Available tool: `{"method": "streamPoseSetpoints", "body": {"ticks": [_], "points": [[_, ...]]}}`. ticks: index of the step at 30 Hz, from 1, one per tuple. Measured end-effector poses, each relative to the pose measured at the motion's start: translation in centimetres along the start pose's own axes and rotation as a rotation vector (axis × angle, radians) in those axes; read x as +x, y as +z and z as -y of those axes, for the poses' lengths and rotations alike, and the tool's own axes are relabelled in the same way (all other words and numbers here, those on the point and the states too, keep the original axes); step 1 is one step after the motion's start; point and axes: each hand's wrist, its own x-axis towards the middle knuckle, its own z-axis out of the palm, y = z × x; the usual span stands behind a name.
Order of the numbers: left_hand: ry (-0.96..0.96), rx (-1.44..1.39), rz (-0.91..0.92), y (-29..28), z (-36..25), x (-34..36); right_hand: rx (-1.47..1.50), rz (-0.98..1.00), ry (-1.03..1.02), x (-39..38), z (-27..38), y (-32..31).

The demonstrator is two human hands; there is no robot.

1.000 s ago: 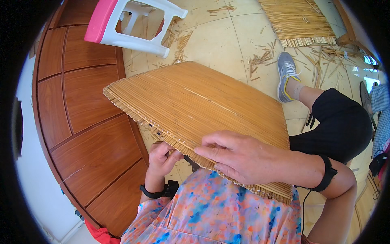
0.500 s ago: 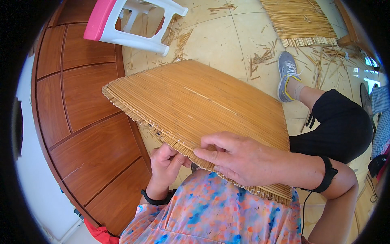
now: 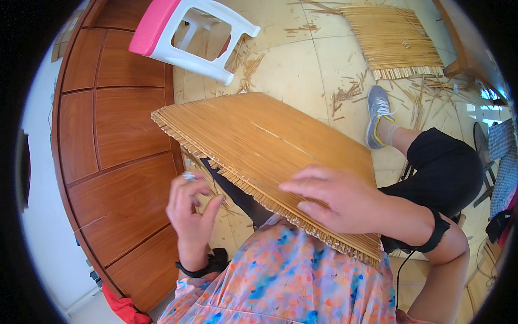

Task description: The person weaves thin straw rods together using a needle and thread, repeatedly pulling the thread through the gaps and turning the mat over to secure the structure.

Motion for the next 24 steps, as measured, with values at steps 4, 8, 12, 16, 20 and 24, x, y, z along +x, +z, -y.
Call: {"method": "streamPoseSetpoints", "body": {"ticks": [4, 8, 12, 16, 20, 24], "points": [[0.323, 0.434, 0.173, -1.1, 0.6, 2.8, 0.032, -0.085, 0.055, -1.2, 2.3, -2.9], [0.662, 0.422, 0.275, 1.2, 2.0, 6.4, 0.072, -0.103, -0.027, -2.6, 5.9, -4.3], [0.72, 0.353, 0.335, 1.3, 2.4, 8.8, 0.132, -0.043, -0.101, -4.9, 10.1, -3.8], [0.753, 0.424, 0.252, 0.5, 0.2, 9.9, 0.188, 0.086, -0.053, -6.3, 12.0, -1.1], [0.729, 0.499, 0.077, -0.8, -2.9, 8.4, 0.544, -0.063, 0.516, -5.6, 11.3, 2.9], [0.703, 0.474, -0.162, -0.4, -5.1, 5.7, 1.012, -0.557, 0.552, -3.8, 9.6, 3.3]]}}
